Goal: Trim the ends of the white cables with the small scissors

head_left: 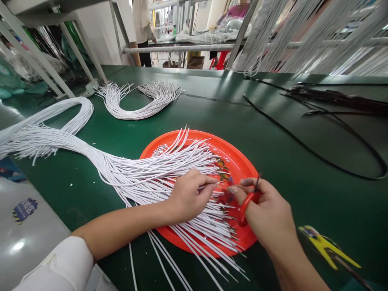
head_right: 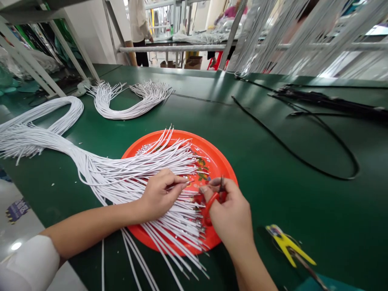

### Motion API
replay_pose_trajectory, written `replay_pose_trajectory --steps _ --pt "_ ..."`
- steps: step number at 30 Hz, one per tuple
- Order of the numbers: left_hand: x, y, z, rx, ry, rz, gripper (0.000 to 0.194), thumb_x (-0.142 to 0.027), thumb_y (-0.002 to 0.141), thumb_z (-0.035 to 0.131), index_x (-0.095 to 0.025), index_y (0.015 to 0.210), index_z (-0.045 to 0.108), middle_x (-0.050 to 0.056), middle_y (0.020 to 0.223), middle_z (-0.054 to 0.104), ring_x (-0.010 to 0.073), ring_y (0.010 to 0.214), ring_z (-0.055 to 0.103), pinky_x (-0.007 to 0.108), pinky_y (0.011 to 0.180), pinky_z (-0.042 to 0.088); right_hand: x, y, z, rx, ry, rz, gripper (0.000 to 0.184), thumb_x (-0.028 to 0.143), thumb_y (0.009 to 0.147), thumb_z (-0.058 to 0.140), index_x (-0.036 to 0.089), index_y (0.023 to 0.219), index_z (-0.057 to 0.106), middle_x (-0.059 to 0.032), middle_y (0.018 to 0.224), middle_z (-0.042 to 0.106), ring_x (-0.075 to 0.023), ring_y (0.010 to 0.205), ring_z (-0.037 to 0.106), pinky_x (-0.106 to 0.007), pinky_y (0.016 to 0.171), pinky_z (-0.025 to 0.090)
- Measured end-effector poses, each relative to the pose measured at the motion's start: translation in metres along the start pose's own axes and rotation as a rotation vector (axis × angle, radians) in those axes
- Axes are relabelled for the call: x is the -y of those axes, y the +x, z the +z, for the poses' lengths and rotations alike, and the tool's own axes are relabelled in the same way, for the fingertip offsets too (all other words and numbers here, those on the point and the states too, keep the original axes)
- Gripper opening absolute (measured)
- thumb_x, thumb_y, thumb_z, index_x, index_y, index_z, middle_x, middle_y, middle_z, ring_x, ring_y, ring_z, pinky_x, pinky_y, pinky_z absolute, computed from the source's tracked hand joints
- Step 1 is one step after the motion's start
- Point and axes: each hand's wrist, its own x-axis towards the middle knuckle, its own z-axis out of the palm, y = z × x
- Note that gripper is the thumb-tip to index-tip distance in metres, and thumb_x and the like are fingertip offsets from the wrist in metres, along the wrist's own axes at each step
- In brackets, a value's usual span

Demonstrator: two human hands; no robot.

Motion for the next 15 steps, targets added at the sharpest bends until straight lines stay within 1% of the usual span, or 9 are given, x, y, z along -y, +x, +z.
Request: replay_pose_trajectory --steps 2,4,6,7,8,10,12,13,15 --pt "-0.001 0.001 0.000 -0.004 -0.054 -0.036 0.016 -0.023 0.081 0.052 -0.015 0.084 0.067 0.004 0.069 0.061 0.0129 0.066 0.054 0.026 0.064 0.046 -0.005 0.005 -0.004 -0.066 -0.205 -0.055 0.022 0.040 0.066 0.061 0.023 0.078 0.055 -0.0015 0.071 0.064 -0.0170 0.057 0.059 -0.027 0.048 0.043" --pt "-0.001 0.001 0.001 -0.007 -0.085 -0.051 0.016 -0.022 0.081 0.053 -0.015 0.084 0.068 0.004 0.069 0.062 0.0128 0.066 0.054 0.026 0.064 0.046 -0.009 0.006 -0.007 -0.098 -0.377 -0.134 0.018 0.037 0.068 0.057 0.024 0.080 0.058 -0.0014 0.072 0.066 -0.0185 0.056 0.059 -0.029 0.049 0.042" --pt "-0.001 0.001 0.001 -0.002 -0.098 -0.050 0.016 -0.022 0.081 0.053 -0.015 0.085 0.068 0.004 0.070 0.063 0.0126 0.066 0.055 0.025 0.065 0.046 -0.008 0.005 -0.006 -0.143 -0.461 -0.187 0.018 0.039 0.068 0.059 0.024 0.079 0.060 -0.0019 0.068 0.066 -0.0202 0.057 0.060 -0.030 0.050 0.042" --pt "-0.001 0.001 0.001 0.004 -0.099 -0.050 0.017 -0.022 0.081 0.053 -0.015 0.085 0.068 0.004 0.071 0.063 0.0126 0.066 0.055 0.025 0.065 0.046 -0.006 0.003 -0.005 -0.169 -0.446 -0.192 0.021 0.041 0.067 0.060 0.023 0.077 0.059 -0.0023 0.066 0.065 -0.0205 0.057 0.060 -0.031 0.051 0.042" --pt "-0.001 0.001 0.001 0.011 -0.097 -0.049 0.017 -0.023 0.082 0.053 -0.016 0.085 0.068 0.004 0.071 0.063 0.0126 0.067 0.055 0.026 0.065 0.046 -0.002 0.000 -0.003 -0.188 -0.380 -0.190 0.024 0.043 0.066 0.061 0.022 0.077 0.058 -0.0026 0.065 0.064 -0.0205 0.058 0.061 -0.031 0.052 0.044" --pt "0.000 0.000 0.000 0.022 -0.087 -0.046 0.018 -0.024 0.082 0.052 -0.016 0.085 0.067 0.004 0.071 0.063 0.0129 0.067 0.055 0.026 0.065 0.046 0.005 -0.006 0.001 -0.194 -0.160 -0.187 0.028 0.044 0.066 0.063 0.021 0.080 0.056 -0.0031 0.068 0.064 -0.0197 0.062 0.062 -0.031 0.057 0.047" --pt "-0.001 0.000 -0.001 0.045 -0.070 -0.038 0.019 -0.025 0.083 0.051 -0.016 0.085 0.067 0.004 0.071 0.063 0.0132 0.068 0.056 0.026 0.066 0.046 0.011 -0.011 0.005 -0.119 0.069 -0.197 0.031 0.043 0.067 0.064 0.021 0.087 0.055 -0.0041 0.077 0.066 -0.0196 0.071 0.064 -0.032 0.066 0.050" --pt "-0.001 0.000 -0.001 0.064 -0.061 -0.030 0.019 -0.025 0.083 0.051 -0.016 0.086 0.067 0.004 0.071 0.063 0.0133 0.068 0.056 0.026 0.066 0.046 0.012 -0.013 0.007 -0.098 0.108 -0.207 0.032 0.043 0.067 0.065 0.021 0.088 0.055 -0.0042 0.078 0.066 -0.0194 0.073 0.064 -0.033 0.069 0.050" --pt "-0.001 -0.001 -0.002 0.117 -0.037 -0.013 0.018 -0.023 0.083 0.051 -0.016 0.087 0.067 0.004 0.073 0.064 0.0133 0.070 0.056 0.026 0.068 0.046 0.009 -0.012 0.008 -0.081 0.048 -0.232 0.032 0.042 0.066 0.066 0.020 0.087 0.056 -0.0029 0.074 0.065 -0.0186 0.069 0.062 -0.034 0.069 0.049"
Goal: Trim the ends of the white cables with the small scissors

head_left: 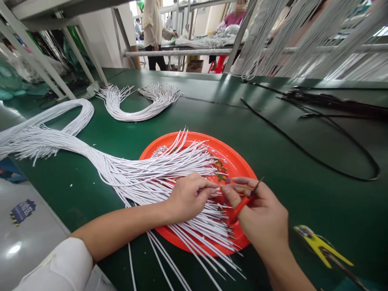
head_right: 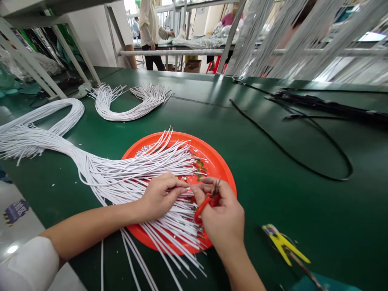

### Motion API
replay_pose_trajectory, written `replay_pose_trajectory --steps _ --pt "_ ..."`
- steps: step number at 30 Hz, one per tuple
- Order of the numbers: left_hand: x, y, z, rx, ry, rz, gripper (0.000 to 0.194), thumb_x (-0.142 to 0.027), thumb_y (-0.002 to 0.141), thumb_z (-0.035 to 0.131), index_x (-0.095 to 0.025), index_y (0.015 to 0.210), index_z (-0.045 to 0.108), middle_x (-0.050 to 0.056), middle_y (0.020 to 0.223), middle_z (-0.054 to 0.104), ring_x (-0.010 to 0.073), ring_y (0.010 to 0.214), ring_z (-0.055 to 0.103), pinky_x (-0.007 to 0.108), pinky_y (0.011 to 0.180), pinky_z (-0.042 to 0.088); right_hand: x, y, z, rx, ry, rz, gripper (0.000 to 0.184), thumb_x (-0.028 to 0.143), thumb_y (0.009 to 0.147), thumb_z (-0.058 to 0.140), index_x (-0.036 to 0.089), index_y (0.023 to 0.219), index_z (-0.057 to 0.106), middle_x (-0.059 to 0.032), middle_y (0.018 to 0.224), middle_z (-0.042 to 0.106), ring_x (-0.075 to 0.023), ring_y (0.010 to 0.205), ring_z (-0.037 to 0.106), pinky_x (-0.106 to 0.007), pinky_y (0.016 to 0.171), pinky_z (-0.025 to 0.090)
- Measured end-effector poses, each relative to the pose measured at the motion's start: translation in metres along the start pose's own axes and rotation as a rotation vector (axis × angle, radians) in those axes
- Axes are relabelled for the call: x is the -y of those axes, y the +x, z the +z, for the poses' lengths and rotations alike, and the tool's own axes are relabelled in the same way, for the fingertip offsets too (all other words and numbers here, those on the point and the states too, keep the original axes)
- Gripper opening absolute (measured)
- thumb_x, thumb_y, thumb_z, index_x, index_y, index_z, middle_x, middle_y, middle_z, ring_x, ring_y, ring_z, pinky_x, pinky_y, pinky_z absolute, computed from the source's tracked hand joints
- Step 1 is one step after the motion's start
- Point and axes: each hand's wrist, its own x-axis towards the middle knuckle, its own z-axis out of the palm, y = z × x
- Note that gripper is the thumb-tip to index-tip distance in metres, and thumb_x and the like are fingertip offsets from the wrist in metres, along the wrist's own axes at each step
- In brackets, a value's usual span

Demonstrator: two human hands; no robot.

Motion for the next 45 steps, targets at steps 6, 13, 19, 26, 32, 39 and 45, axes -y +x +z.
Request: replay_pose_trajectory --steps 6,13,19,26,32,39,45 --pt "0.007 0.000 0.002 0.175 0.184 0.033 0.025 -0.018 0.085 0.043 -0.018 0.096 0.065 0.005 0.087 0.065 0.0147 0.080 0.057 0.027 0.075 0.045 -0.019 0.012 -0.007 -0.065 -0.197 0.040 0.026 0.039 0.066 0.063 0.021 0.084 0.057 -0.0014 0.071 0.062 -0.0164 0.062 0.060 -0.029 0.062 0.047" --pt "0.017 -0.002 0.002 0.371 0.422 0.109 0.028 -0.009 0.080 0.041 -0.018 0.089 0.067 0.006 0.082 0.059 0.0171 0.076 0.053 0.027 0.068 0.043 -0.024 0.017 -0.007 -0.174 -0.159 0.048 0.031 0.041 0.067 0.063 0.020 0.088 0.057 -0.0027 0.077 0.062 -0.0177 0.069 0.060 -0.030 0.066 0.047" --pt "0.004 0.010 -0.011 0.407 0.604 0.173 0.024 -0.011 0.083 0.039 -0.015 0.095 0.060 0.007 0.085 0.059 0.0176 0.080 0.054 0.028 0.072 0.043 -0.029 0.017 -0.005 -0.190 -0.110 0.027 0.033 0.041 0.067 0.063 0.019 0.090 0.057 -0.0039 0.080 0.062 -0.0183 0.072 0.060 -0.031 0.068 0.046" --pt "0.020 0.046 -0.004 0.471 0.919 0.143 0.013 -0.017 0.083 0.045 -0.010 0.088 0.055 0.012 0.086 0.058 0.0219 0.080 0.057 0.033 0.069 0.046 -0.030 0.018 -0.006 -0.187 -0.083 0.022 0.032 0.043 0.067 0.061 0.019 0.088 0.058 -0.0030 0.075 0.062 -0.0163 0.062 0.058 -0.030 0.063 0.047" --pt "0.027 0.045 -0.001 0.399 0.917 0.130 0.018 -0.016 0.085 0.039 -0.012 0.092 0.055 0.010 0.088 0.060 0.0226 0.082 0.057 0.033 0.068 0.046 -0.033 0.019 -0.006 -0.189 -0.038 0.024 0.031 0.041 0.066 0.063 0.020 0.088 0.058 -0.0025 0.075 0.062 -0.0147 0.061 0.056 -0.028 0.058 0.045" --pt "0.011 0.042 -0.005 0.085 0.500 0.242 0.029 -0.016 0.086 0.040 -0.010 0.110 0.054 0.011 0.091 0.063 0.0183 0.086 0.057 0.031 0.079 0.044 -0.025 0.018 -0.005 -0.182 0.101 0.079 0.031 0.038 0.064 0.065 0.019 0.086 0.055 0.0006 0.068 0.058 -0.0085 0.041 0.047 -0.023 0.042 0.040" --pt "-0.002 0.032 -0.008 0.056 -0.110 -0.079 0.017 -0.025 0.081 0.053 -0.015 0.085 0.066 0.004 0.081 0.066 0.0127 0.074 0.059 0.023 0.069 0.045 -0.023 0.017 -0.006 -0.183 0.092 0.076 0.030 0.039 0.064 0.066 0.019 0.084 0.056 0.0004 0.068 0.058 -0.0100 0.046 0.051 -0.022 0.043 0.041"
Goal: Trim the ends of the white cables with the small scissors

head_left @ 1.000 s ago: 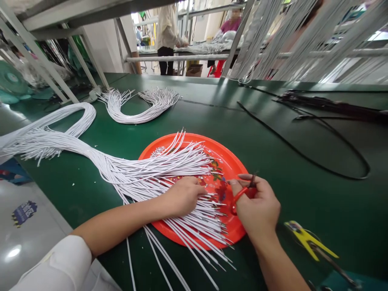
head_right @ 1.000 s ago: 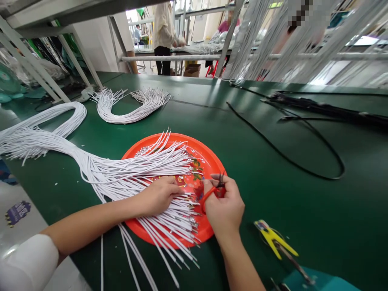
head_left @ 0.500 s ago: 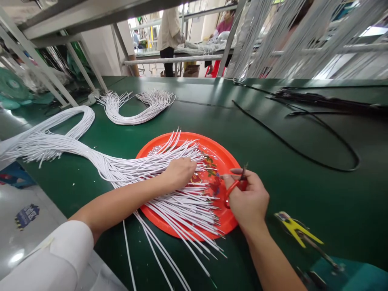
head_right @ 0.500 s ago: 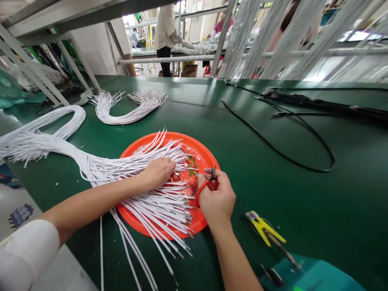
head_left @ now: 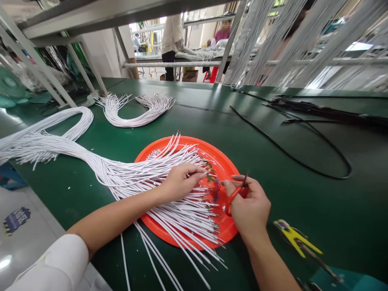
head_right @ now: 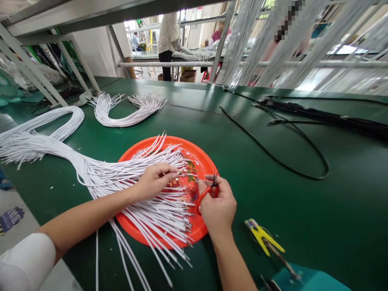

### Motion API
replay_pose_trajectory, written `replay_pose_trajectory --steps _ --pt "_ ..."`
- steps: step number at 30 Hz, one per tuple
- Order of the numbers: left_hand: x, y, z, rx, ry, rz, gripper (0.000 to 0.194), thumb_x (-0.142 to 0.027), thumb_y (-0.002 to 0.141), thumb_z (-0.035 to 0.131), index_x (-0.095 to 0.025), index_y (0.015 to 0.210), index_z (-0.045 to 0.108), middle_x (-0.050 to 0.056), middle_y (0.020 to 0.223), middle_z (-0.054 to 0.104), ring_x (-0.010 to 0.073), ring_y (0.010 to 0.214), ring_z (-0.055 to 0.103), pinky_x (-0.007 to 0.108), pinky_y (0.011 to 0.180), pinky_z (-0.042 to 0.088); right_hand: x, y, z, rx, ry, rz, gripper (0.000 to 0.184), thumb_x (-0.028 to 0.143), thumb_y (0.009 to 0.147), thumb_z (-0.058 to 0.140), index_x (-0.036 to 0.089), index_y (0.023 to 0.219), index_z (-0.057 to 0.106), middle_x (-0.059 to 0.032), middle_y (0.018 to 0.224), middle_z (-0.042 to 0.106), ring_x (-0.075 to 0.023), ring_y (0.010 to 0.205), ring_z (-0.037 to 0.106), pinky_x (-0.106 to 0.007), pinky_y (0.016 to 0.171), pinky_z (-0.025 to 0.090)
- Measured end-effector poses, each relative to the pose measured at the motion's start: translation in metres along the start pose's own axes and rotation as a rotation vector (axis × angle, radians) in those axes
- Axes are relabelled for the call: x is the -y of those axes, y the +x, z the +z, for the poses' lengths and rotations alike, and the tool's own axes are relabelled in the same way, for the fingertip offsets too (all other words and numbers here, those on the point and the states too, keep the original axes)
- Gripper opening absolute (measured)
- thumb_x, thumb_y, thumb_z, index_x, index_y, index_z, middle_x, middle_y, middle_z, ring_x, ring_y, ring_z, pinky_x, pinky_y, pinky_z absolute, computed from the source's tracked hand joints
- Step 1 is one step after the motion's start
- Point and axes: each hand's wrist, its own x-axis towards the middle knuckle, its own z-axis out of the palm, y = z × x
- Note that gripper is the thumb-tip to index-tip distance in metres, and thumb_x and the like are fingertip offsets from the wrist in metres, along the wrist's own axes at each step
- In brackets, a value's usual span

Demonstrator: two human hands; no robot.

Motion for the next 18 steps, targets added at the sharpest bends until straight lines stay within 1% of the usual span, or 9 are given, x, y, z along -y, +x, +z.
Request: replay_pose_trajectory --steps 2,5,7,10,12,15,18 --pt "-0.001 -0.006 0.001 0.007 -0.077 -0.067 0.017 -0.024 0.080 0.054 -0.014 0.085 0.067 0.004 0.079 0.066 0.0126 0.071 0.058 0.023 0.067 0.045 -0.003 0.001 -0.001 -0.009 -0.032 -0.013 0.030 0.039 0.064 0.066 0.019 0.083 0.057 -0.0007 0.070 0.060 -0.0122 0.053 0.055 -0.023 0.049 0.043" --pt "-0.001 -0.013 0.004 -0.015 -0.097 -0.052 0.016 -0.021 0.079 0.054 -0.014 0.084 0.067 0.005 0.080 0.066 0.0128 0.074 0.058 0.023 0.071 0.045 -0.005 0.001 -0.001 -0.011 -0.045 -0.052 0.028 0.038 0.063 0.067 0.019 0.082 0.058 -0.0017 0.073 0.062 -0.0148 0.064 0.058 -0.028 0.061 0.047" --pt "0.000 -0.015 0.005 -0.021 -0.091 -0.032 0.015 -0.021 0.079 0.054 -0.015 0.082 0.067 0.004 0.080 0.066 0.0123 0.074 0.058 0.023 0.071 0.044 -0.002 -0.003 0.000 0.013 -0.015 -0.066 0.027 0.036 0.063 0.068 0.019 0.081 0.057 -0.0020 0.073 0.063 -0.0159 0.068 0.060 -0.030 0.066 0.048" --pt "0.001 -0.015 0.005 -0.019 -0.076 -0.023 0.014 -0.022 0.079 0.055 -0.016 0.081 0.068 0.003 0.077 0.066 0.0113 0.071 0.057 0.022 0.068 0.044 0.008 -0.012 0.003 0.082 0.064 -0.090 0.024 0.033 0.064 0.068 0.019 0.080 0.056 -0.0030 0.075 0.066 -0.0168 0.070 0.063 -0.030 0.067 0.050" --pt "0.001 -0.016 0.006 -0.021 -0.057 -0.017 0.014 -0.023 0.079 0.055 -0.017 0.080 0.068 0.002 0.075 0.066 0.0111 0.069 0.056 0.022 0.067 0.044 0.014 -0.018 0.005 0.102 0.107 -0.120 0.022 0.030 0.065 0.068 0.019 0.080 0.056 -0.0033 0.075 0.067 -0.0167 0.069 0.064 -0.030 0.065 0.051" --pt "0.000 -0.017 0.007 -0.011 -0.033 -0.007 0.014 -0.023 0.078 0.056 -0.017 0.077 0.068 0.002 0.070 0.065 0.0110 0.066 0.056 0.022 0.065 0.043 0.020 -0.024 0.007 0.092 0.137 -0.151 0.021 0.028 0.065 0.069 0.019 0.080 0.056 -0.0029 0.075 0.067 -0.0158 0.068 0.064 -0.028 0.063 0.051" --pt "0.000 -0.020 0.009 0.010 -0.025 0.003 0.012 -0.020 0.077 0.057 -0.017 0.076 0.068 0.002 0.069 0.064 0.0111 0.066 0.055 0.022 0.064 0.042 0.023 -0.027 0.008 0.063 0.112 -0.168 0.020 0.026 0.065 0.070 0.019 0.078 0.057 -0.0018 0.072 0.067 -0.0148 0.065 0.064 -0.027 0.061 0.052"
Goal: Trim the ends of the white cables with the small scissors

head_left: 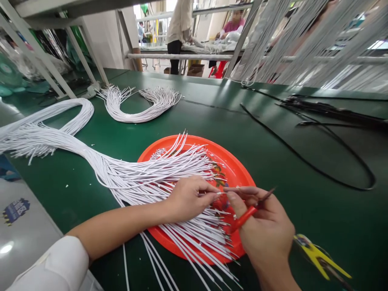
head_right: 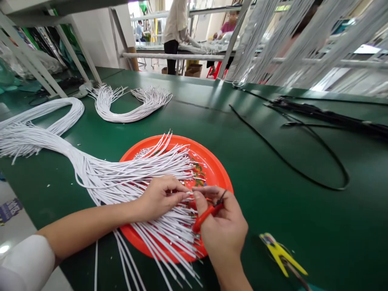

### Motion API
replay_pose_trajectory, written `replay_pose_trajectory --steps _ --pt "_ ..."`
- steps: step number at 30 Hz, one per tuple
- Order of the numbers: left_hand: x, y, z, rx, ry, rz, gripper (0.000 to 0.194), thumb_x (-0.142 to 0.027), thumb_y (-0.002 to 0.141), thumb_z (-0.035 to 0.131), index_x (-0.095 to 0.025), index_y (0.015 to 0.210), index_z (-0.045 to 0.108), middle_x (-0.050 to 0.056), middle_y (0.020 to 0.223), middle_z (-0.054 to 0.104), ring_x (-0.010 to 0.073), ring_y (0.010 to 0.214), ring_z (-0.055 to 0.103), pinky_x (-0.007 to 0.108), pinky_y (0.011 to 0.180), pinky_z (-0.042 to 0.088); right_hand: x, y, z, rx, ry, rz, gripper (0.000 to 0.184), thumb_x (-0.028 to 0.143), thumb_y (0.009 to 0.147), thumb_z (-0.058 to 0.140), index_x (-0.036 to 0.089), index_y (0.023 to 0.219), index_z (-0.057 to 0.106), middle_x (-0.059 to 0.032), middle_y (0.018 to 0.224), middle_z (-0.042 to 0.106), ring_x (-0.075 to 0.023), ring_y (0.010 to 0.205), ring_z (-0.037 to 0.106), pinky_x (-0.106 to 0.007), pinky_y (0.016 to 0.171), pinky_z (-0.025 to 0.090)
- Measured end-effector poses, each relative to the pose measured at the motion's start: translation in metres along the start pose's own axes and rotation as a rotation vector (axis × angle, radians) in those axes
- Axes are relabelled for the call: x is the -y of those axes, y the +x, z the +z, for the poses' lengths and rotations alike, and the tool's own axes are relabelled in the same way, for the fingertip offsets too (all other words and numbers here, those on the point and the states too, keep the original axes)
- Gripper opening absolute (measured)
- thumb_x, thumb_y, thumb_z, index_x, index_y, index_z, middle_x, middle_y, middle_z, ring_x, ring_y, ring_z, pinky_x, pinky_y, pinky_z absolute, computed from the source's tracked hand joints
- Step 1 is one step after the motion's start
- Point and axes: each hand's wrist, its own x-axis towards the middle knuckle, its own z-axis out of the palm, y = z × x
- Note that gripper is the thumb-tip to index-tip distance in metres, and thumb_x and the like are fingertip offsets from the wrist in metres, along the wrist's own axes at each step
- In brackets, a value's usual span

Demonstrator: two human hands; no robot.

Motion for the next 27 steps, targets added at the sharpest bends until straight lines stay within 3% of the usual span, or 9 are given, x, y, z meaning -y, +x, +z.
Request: replay_pose_trajectory --steps 4,12,16,20,23,27 --pt "0.0013 -0.0021 0.0007 0.016 0.000 -0.015 0.012 -0.018 0.076 0.056 -0.015 0.076 0.068 0.003 0.071 0.064 0.0116 0.068 0.056 0.023 0.066 0.042 -0.0025 0.0012 -0.0004 -0.024 -0.038 0.027 0.021 0.028 0.063 0.071 0.019 0.076 0.057 -0.0009 0.068 0.065 -0.0146 0.062 0.063 -0.026 0.059 0.051" --pt "0.0011 -0.0030 -0.0012 0.065 -0.093 -0.069 0.015 -0.022 0.078 0.054 -0.015 0.076 0.066 0.003 0.073 0.064 0.0112 0.067 0.055 0.021 0.064 0.042 -0.0076 0.0042 -0.0010 -0.014 0.011 0.251 0.035 0.039 0.056 0.074 0.018 0.077 0.056 0.0015 0.064 0.059 -0.0122 0.055 0.057 -0.025 0.054 0.049" --pt "0.0007 -0.0033 0.0003 0.085 -0.040 -0.064 0.014 -0.020 0.076 0.053 -0.015 0.073 0.066 0.003 0.071 0.064 0.0116 0.066 0.056 0.022 0.063 0.042 -0.0068 0.0007 0.0000 -0.045 -0.033 0.156 0.031 0.038 0.059 0.073 0.019 0.076 0.055 0.0002 0.069 0.060 -0.0145 0.062 0.060 -0.027 0.059 0.050" --pt "0.0011 -0.0034 0.0008 0.117 0.017 -0.044 0.016 -0.019 0.076 0.051 -0.015 0.073 0.066 0.003 0.071 0.065 0.0119 0.066 0.056 0.022 0.062 0.041 -0.0084 -0.0037 -0.0005 -0.041 -0.231 0.030 0.025 0.039 0.064 0.068 0.020 0.074 0.057 -0.0012 0.069 0.061 -0.0152 0.064 0.059 -0.027 0.062 0.048" --pt "0.0017 -0.0039 0.0009 0.139 0.048 -0.047 0.018 -0.019 0.076 0.049 -0.015 0.072 0.066 0.002 0.070 0.065 0.0121 0.066 0.056 0.022 0.062 0.040 -0.0079 -0.0048 -0.0011 -0.003 -0.330 0.035 0.024 0.041 0.066 0.065 0.020 0.074 0.057 -0.0021 0.068 0.061 -0.0149 0.058 0.057 -0.028 0.057 0.045" --pt "0.0010 -0.0041 0.0008 0.117 -0.012 -0.109 0.016 -0.022 0.076 0.051 -0.016 0.074 0.066 0.002 0.074 0.065 0.0123 0.069 0.057 0.022 0.064 0.042 -0.0076 -0.0005 -0.0022 -0.017 -0.237 0.077 0.029 0.044 0.064 0.067 0.019 0.076 0.057 -0.0019 0.070 0.061 -0.0155 0.062 0.057 -0.028 0.059 0.047"
